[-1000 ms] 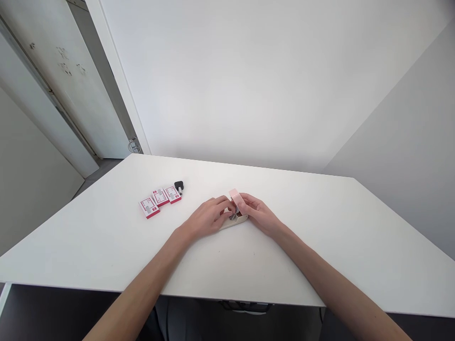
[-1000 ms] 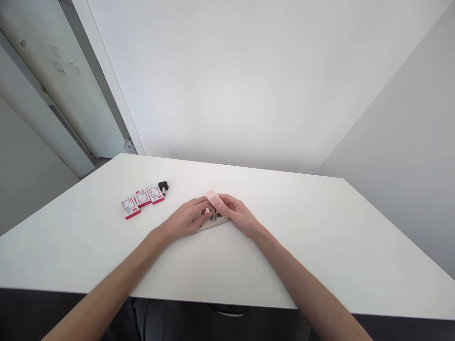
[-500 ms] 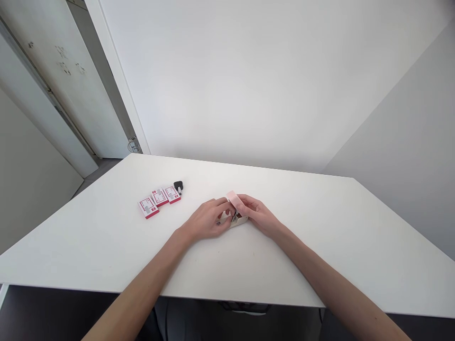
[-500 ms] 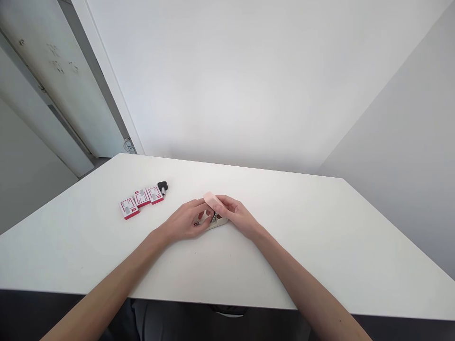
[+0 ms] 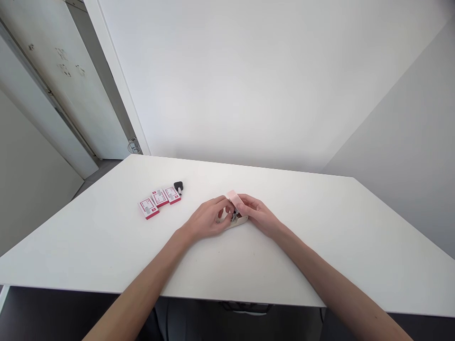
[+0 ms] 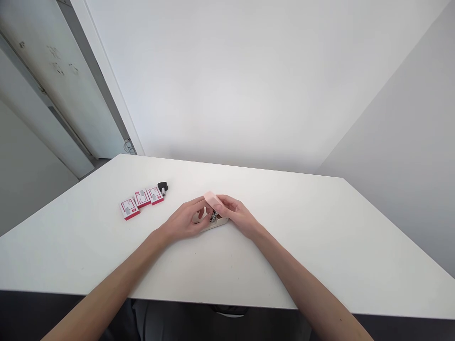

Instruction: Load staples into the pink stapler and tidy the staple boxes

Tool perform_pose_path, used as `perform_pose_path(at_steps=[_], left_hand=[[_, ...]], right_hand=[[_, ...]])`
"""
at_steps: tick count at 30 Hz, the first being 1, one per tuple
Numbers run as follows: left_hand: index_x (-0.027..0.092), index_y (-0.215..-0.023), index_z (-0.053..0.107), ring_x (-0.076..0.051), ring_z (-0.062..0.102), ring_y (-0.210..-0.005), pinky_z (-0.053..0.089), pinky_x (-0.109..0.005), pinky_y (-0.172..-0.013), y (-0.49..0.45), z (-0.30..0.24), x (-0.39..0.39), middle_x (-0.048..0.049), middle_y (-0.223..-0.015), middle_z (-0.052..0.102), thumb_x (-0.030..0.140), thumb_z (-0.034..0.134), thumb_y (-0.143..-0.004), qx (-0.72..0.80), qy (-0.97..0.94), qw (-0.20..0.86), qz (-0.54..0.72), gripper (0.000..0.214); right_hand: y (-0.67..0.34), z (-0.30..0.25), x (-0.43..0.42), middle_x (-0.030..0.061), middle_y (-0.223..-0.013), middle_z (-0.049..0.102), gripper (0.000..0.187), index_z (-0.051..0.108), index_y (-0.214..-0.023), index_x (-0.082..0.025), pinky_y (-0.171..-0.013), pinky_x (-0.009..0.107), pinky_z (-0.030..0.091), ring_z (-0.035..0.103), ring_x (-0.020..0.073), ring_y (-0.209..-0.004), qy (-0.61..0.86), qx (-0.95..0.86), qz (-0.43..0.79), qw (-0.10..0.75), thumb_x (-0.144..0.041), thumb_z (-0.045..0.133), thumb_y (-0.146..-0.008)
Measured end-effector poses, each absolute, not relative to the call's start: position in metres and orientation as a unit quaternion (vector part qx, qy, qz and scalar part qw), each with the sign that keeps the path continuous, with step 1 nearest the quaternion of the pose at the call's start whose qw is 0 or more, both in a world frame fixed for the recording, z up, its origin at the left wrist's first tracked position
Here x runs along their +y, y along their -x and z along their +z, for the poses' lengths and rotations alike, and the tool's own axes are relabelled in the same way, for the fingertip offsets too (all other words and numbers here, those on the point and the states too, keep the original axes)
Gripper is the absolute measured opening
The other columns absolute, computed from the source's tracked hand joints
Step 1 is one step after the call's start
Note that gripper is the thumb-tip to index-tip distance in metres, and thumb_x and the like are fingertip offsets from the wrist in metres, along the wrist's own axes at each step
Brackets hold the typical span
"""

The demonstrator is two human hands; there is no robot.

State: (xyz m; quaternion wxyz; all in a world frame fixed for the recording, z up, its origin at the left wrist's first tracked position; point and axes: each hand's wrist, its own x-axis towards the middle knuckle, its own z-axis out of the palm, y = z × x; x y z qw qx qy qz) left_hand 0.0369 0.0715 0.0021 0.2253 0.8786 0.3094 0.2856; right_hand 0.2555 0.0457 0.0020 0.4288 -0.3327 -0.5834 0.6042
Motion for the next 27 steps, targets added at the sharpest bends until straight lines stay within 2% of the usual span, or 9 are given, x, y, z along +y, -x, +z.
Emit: perform_pose_path(at_steps=[6,19,24,27], left_hand=[[0.025,-0.102,0.064,-0.013,0.053,-0.072,0.044,-0.028,-0.064,-0.0372,0.0012,0.0719,-0.0007,-0.099,0.066,0.021,0.054,-0.093,0.324,-0.861,0.250,0.303,0.014],[0.023,-0.093,0.058,-0.014,0.056,-0.075,0.042,-0.025,-0.059,-0.0389,0.0057,0.0713,0.0002,-0.093,0.065,0.020,0.054,-0.089,0.343,-0.834,0.291,0.319,0.007],[0.024,-0.092,0.054,-0.014,0.056,-0.071,0.041,-0.025,-0.058,-0.0397,0.0049,0.0745,0.0011,-0.085,0.065,0.022,0.055,-0.090,0.366,-0.790,0.348,0.347,0.002],[0.024,-0.096,0.054,-0.013,0.056,-0.070,0.043,-0.027,-0.064,-0.0411,0.0038,0.0776,0.0012,-0.087,0.065,0.023,0.053,-0.092,0.375,-0.732,0.405,0.398,0.004]], right_hand=[[-0.2576,-0.0019,0.0479,0.0055,-0.107,0.070,0.038,0.075,-0.117,-0.028,-0.084,0.037,0.046,0.058,0.0214,-0.091,0.339,-0.574,0.604,0.436,-0.058,0.073,-0.094],[-0.2584,-0.0033,0.0473,0.0051,-0.108,0.070,0.041,0.075,-0.123,-0.028,-0.087,0.036,0.046,0.060,0.0221,-0.095,0.355,-0.567,0.602,0.435,-0.057,0.074,-0.093],[-0.2575,-0.0044,0.0474,0.0062,-0.113,0.069,0.041,0.076,-0.122,-0.029,-0.090,0.037,0.049,0.061,0.0222,-0.100,0.355,-0.561,0.605,0.439,-0.057,0.076,-0.092],[-0.2575,-0.0059,0.0484,0.0067,-0.114,0.067,0.041,0.077,-0.121,-0.029,-0.091,0.037,0.050,0.060,0.0223,-0.102,0.369,-0.554,0.592,0.455,-0.057,0.077,-0.091]])
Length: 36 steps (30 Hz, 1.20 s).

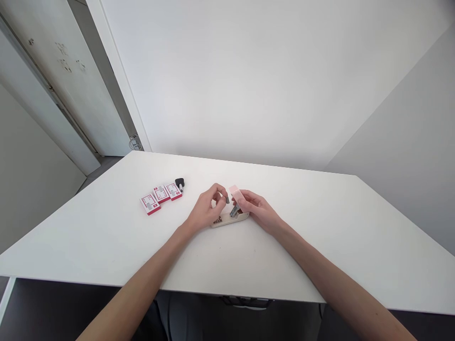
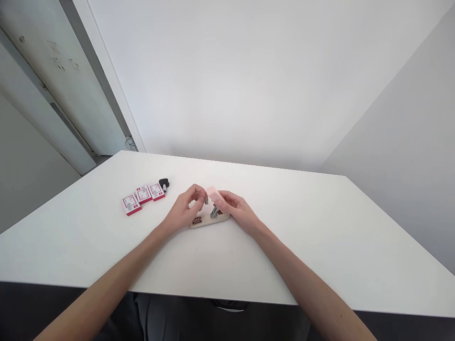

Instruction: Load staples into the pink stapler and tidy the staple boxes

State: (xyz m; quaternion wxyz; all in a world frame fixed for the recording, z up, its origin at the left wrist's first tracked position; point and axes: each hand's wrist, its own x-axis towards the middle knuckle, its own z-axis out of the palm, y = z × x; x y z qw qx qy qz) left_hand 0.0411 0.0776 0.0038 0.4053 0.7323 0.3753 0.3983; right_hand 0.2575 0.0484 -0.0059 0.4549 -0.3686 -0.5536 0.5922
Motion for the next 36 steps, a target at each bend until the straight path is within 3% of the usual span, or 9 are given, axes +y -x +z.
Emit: perform_pose_path(at_steps=[5,8,12,14,19,26,31,36], left_hand=[[0.023,-0.091,0.047,-0.012,0.061,-0.061,0.049,-0.033,-0.074,-0.042,0.006,0.087,0.0002,-0.092,0.067,0.026,0.053,-0.090,0.325,-0.569,0.583,0.481,0.007],[0.023,-0.086,0.044,-0.014,0.061,-0.057,0.048,-0.032,-0.068,-0.041,0.007,0.094,-0.0009,-0.085,0.067,0.028,0.057,-0.088,0.315,-0.472,0.657,0.496,0.014],[0.021,-0.079,0.045,-0.007,0.042,-0.047,0.038,-0.024,-0.054,-0.039,0.005,0.101,0.0039,-0.068,0.053,0.020,0.059,-0.085,0.305,-0.326,0.705,0.552,0.015],[0.020,-0.077,0.048,-0.006,0.035,-0.047,0.034,-0.022,-0.050,-0.038,0.003,0.104,0.0051,-0.065,0.046,0.017,0.058,-0.085,0.295,-0.251,0.719,0.577,0.014],[0.018,-0.079,0.054,-0.009,0.044,-0.054,0.039,-0.023,-0.051,-0.036,0.003,0.108,0.0005,-0.070,0.052,0.017,0.056,-0.086,0.283,-0.166,0.730,0.599,0.007],[0.019,-0.073,0.053,-0.006,0.030,-0.047,0.030,-0.021,-0.045,-0.034,0.005,0.105,0.0084,-0.060,0.032,0.017,0.069,-0.080,0.273,-0.228,0.741,0.569,0.017],[0.020,-0.074,0.052,-0.005,0.029,-0.048,0.030,-0.021,-0.045,-0.033,0.005,0.105,0.0089,-0.061,0.031,0.020,0.070,-0.077,0.297,-0.247,0.727,0.567,0.019],[0.021,-0.075,0.049,-0.006,0.030,-0.048,0.031,-0.023,-0.047,-0.033,0.004,0.103,0.0089,-0.061,0.031,0.022,0.070,-0.076,0.320,-0.266,0.711,0.567,0.021]], right_hand=[[-0.258,-0.010,0.051,0.0055,-0.107,0.067,0.045,0.077,-0.121,-0.028,-0.089,0.037,0.051,0.060,0.0208,-0.095,0.399,-0.548,0.561,0.475,-0.059,0.077,-0.089],[-0.258,-0.011,0.052,0.0061,-0.108,0.068,0.049,0.076,-0.122,-0.029,-0.089,0.038,0.052,0.061,0.0227,-0.099,0.414,-0.541,0.548,0.485,-0.063,0.077,-0.088],[-0.259,-0.011,0.052,0.0066,-0.108,0.069,0.050,0.077,-0.121,-0.029,-0.089,0.039,0.053,0.062,0.0242,-0.101,0.433,-0.539,0.535,0.485,-0.066,0.076,-0.087],[-0.259,-0.011,0.052,0.0069,-0.108,0.070,0.050,0.077,-0.122,-0.029,-0.090,0.039,0.053,0.063,0.0250,-0.102,0.440,-0.540,0.532,0.482,-0.066,0.076,-0.087],[-0.259,-0.010,0.051,0.0061,-0.106,0.069,0.049,0.076,-0.120,-0.030,-0.089,0.039,0.052,0.062,0.0241,-0.100,0.442,-0.547,0.522,0.483,-0.066,0.075,-0.088],[-0.257,-0.009,0.049,0.0055,-0.102,0.073,0.051,0.074,-0.119,-0.027,-0.085,0.038,0.051,0.063,0.0233,-0.094,0.492,-0.561,0.446,0.494,-0.066,0.074,-0.087],[-0.257,-0.013,0.050,0.0068,-0.121,0.075,0.045,0.074,-0.115,-0.028,-0.090,0.041,0.050,0.064,0.0270,-0.106,0.532,-0.563,0.398,0.491,-0.062,0.077,-0.086],[-0.257,-0.014,0.051,0.0068,-0.119,0.075,0.043,0.073,-0.113,-0.027,-0.091,0.042,0.051,0.065,0.0278,-0.105,0.545,-0.564,0.390,0.483,-0.062,0.075,-0.088]])
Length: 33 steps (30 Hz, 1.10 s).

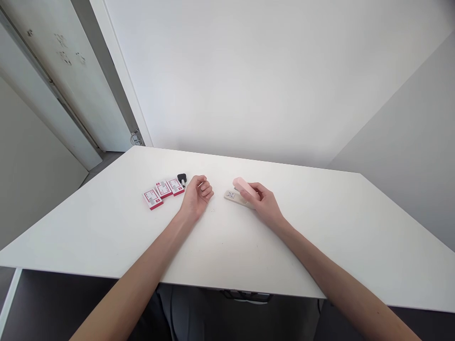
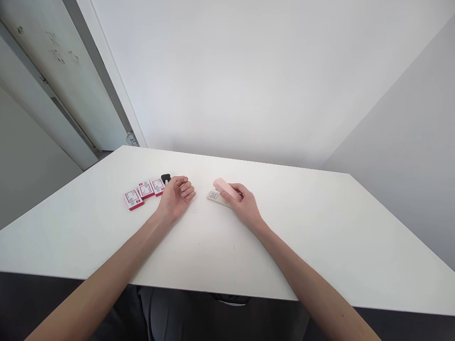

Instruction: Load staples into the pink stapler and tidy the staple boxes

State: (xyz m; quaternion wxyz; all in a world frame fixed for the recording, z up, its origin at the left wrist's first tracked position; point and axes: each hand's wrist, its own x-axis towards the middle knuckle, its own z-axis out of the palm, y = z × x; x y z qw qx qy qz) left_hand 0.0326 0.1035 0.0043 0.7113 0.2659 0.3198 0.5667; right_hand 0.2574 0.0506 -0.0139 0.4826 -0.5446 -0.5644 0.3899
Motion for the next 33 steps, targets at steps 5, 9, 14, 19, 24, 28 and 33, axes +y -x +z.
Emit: perform_pose_path(at_steps=[5,9,14,19,24,28,33], left_hand=[[0.021,-0.073,0.049,-0.006,0.029,-0.049,0.030,-0.024,-0.047,-0.036,0.008,0.099,0.0085,-0.062,0.034,0.023,0.072,-0.077,0.315,-0.295,0.728,0.533,0.024],[0.019,-0.075,0.054,-0.006,0.029,-0.049,0.031,-0.023,-0.047,-0.039,0.009,0.096,0.0084,-0.063,0.034,0.025,0.077,-0.081,0.302,-0.318,0.747,0.499,0.024],[0.016,-0.084,0.064,-0.008,0.044,-0.055,0.041,-0.023,-0.053,-0.042,0.007,0.095,0.0019,-0.072,0.052,0.036,0.075,-0.089,0.286,-0.330,0.783,0.442,0.024],[0.010,-0.097,0.073,-0.020,0.070,-0.083,0.057,-0.032,-0.080,-0.043,0.007,0.092,-0.0133,-0.094,0.069,0.049,0.059,-0.100,0.282,-0.307,0.835,0.360,0.041],[0.008,-0.121,0.070,-0.035,0.070,-0.122,0.052,-0.047,-0.106,-0.041,0.012,0.086,-0.0245,-0.122,0.072,0.059,0.046,-0.105,0.228,-0.337,0.860,0.308,0.060],[0.005,-0.128,0.068,-0.035,0.065,-0.133,0.046,-0.047,-0.116,-0.042,0.014,0.083,-0.0260,-0.133,0.070,0.064,0.040,-0.106,0.198,-0.357,0.870,0.278,0.069],[0.010,-0.128,0.070,-0.035,0.062,-0.136,0.044,-0.049,-0.118,-0.045,0.016,0.078,-0.0226,-0.133,0.070,0.067,0.038,-0.105,0.182,-0.379,0.870,0.257,0.070]], right_hand=[[-0.256,-0.024,0.053,0.0097,-0.146,0.065,0.055,0.059,-0.143,-0.028,-0.111,0.047,0.046,0.060,0.0302,-0.130,0.518,-0.623,0.367,0.456,-0.061,0.061,-0.099],[-0.252,-0.034,0.051,0.0103,-0.174,0.033,0.076,0.026,-0.168,-0.033,-0.125,0.051,0.036,0.035,0.0289,-0.158,0.473,-0.672,0.380,0.425,-0.055,0.058,-0.103],[-0.247,-0.026,0.044,0.0109,-0.168,0.035,0.073,0.033,-0.165,-0.038,-0.123,0.053,0.041,0.042,0.0297,-0.153,0.426,-0.698,0.282,0.502,-0.046,0.066,-0.100],[-0.242,-0.016,0.038,0.0115,-0.146,0.049,0.029,0.070,-0.125,-0.033,-0.117,0.056,0.046,0.051,0.0328,-0.142,0.405,-0.719,0.134,0.548,-0.032,0.070,-0.097],[-0.238,-0.016,0.036,0.0119,-0.138,0.054,0.017,0.075,-0.109,-0.031,-0.115,0.059,0.046,0.049,0.0351,-0.142,0.406,-0.749,0.100,0.514,-0.026,0.071,-0.093],[-0.237,-0.017,0.036,0.0124,-0.142,0.051,0.017,0.076,-0.109,-0.030,-0.117,0.060,0.044,0.047,0.0343,-0.144,0.418,-0.754,0.080,0.500,-0.024,0.069,-0.094],[-0.238,-0.020,0.036,0.0104,-0.150,0.047,0.017,0.079,-0.107,-0.030,-0.118,0.058,0.045,0.045,0.0325,-0.148,0.415,-0.756,0.103,0.495,-0.022,0.070,-0.095]])
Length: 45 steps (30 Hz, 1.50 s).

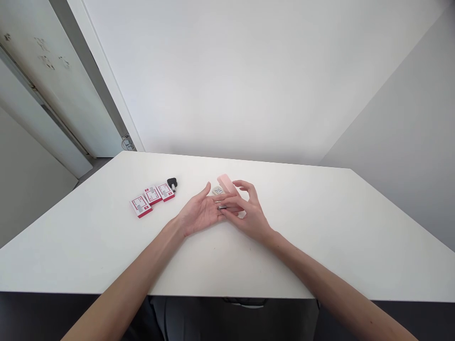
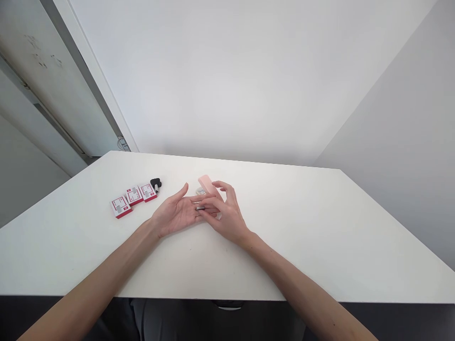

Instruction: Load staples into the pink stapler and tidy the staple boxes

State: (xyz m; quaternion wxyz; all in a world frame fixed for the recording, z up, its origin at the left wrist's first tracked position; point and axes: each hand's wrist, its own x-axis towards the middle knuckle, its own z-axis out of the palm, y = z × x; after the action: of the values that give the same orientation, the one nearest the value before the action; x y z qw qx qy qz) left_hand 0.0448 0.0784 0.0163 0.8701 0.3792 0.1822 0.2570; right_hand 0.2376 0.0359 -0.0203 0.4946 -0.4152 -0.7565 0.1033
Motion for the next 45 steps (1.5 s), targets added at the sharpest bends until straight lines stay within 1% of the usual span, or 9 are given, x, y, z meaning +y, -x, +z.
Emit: perform_pose_path(at_steps=[6,13,18,21,26,31,34,40,45], left_hand=[[0.015,-0.126,0.071,-0.034,0.066,-0.129,0.047,-0.048,-0.113,-0.046,0.016,0.078,-0.0201,-0.132,0.071,0.074,0.037,-0.103,0.173,-0.393,0.865,0.260,0.072],[0.017,-0.123,0.071,-0.035,0.067,-0.126,0.047,-0.050,-0.111,-0.045,0.014,0.079,-0.0190,-0.127,0.073,0.078,0.037,-0.100,0.175,-0.393,0.866,0.255,0.074],[0.018,-0.124,0.071,-0.034,0.067,-0.126,0.046,-0.048,-0.113,-0.045,0.015,0.078,-0.0184,-0.132,0.071,0.078,0.036,-0.101,0.178,-0.391,0.867,0.253,0.073],[0.018,-0.125,0.071,-0.033,0.066,-0.129,0.046,-0.049,-0.114,-0.045,0.014,0.079,-0.0189,-0.136,0.069,0.078,0.035,-0.101,0.184,-0.396,0.863,0.255,0.074],[0.019,-0.129,0.071,-0.035,0.066,-0.129,0.044,-0.053,-0.117,-0.044,0.010,0.083,-0.0192,-0.142,0.067,0.081,0.037,-0.099,0.190,-0.427,0.848,0.250,0.077],[0.018,-0.130,0.071,-0.034,0.067,-0.127,0.043,-0.054,-0.117,-0.043,0.008,0.083,-0.0194,-0.143,0.067,0.075,0.042,-0.102,0.178,-0.482,0.824,0.239,0.071],[0.018,-0.132,0.070,-0.033,0.065,-0.130,0.043,-0.055,-0.119,-0.042,0.011,0.078,-0.0187,-0.146,0.065,0.063,0.054,-0.104,0.151,-0.550,0.799,0.191,0.056],[0.032,-0.150,0.058,-0.034,0.048,-0.152,0.036,-0.056,-0.128,-0.040,0.016,0.071,-0.0092,-0.167,0.045,0.047,0.070,-0.100,0.067,-0.644,0.759,0.063,0.053],[0.039,-0.155,0.051,-0.033,0.042,-0.156,0.032,-0.057,-0.130,-0.040,0.012,0.071,-0.0038,-0.175,0.031,0.042,0.073,-0.099,0.083,-0.636,0.764,0.074,0.061]], right_hand=[[-0.238,-0.025,0.035,0.0080,-0.151,0.046,0.015,0.080,-0.104,-0.034,-0.095,0.051,0.063,0.048,0.0323,-0.144,0.425,-0.721,0.211,0.504,-0.026,0.071,-0.096],[-0.240,-0.027,0.036,0.0092,-0.150,0.044,0.009,0.080,-0.099,-0.032,-0.086,0.048,0.067,0.048,0.0340,-0.144,0.427,-0.704,0.272,0.498,-0.029,0.073,-0.095],[-0.239,-0.025,0.035,0.0087,-0.151,0.046,0.007,0.080,-0.097,-0.032,-0.094,0.051,0.064,0.044,0.0341,-0.147,0.431,-0.709,0.252,0.498,-0.032,0.073,-0.096],[-0.241,-0.019,0.036,0.0079,-0.147,0.051,0.010,0.079,-0.091,-0.031,-0.102,0.053,0.059,0.051,0.0328,-0.140,0.442,-0.679,0.283,0.514,-0.039,0.075,-0.095],[-0.254,-0.012,0.049,0.0071,-0.143,0.061,0.025,0.079,-0.086,-0.027,-0.118,0.049,0.045,0.051,0.0311,-0.143,0.446,-0.523,0.454,0.566,-0.052,0.079,-0.089],[-0.259,-0.012,0.055,0.0056,-0.147,0.064,0.035,0.082,-0.096,-0.026,-0.120,0.045,0.045,0.051,0.0307,-0.145,0.385,-0.371,0.603,0.593,-0.056,0.089,-0.079],[-0.256,-0.007,0.051,0.0030,-0.150,0.064,0.034,0.084,-0.097,-0.027,-0.122,0.041,0.046,0.047,0.0291,-0.151,0.360,-0.343,0.649,0.576,-0.054,0.091,-0.078],[-0.250,0.000,0.043,0.0049,-0.150,0.066,0.039,0.083,-0.113,-0.027,-0.127,0.046,0.042,0.050,0.0302,-0.151,0.329,-0.350,0.715,0.508,-0.053,0.087,-0.084],[-0.252,-0.006,0.049,-0.0004,-0.158,0.058,0.034,0.084,-0.103,-0.028,-0.130,0.042,0.038,0.046,0.0285,-0.154,0.358,-0.350,0.674,0.543,-0.053,0.088,-0.082]])
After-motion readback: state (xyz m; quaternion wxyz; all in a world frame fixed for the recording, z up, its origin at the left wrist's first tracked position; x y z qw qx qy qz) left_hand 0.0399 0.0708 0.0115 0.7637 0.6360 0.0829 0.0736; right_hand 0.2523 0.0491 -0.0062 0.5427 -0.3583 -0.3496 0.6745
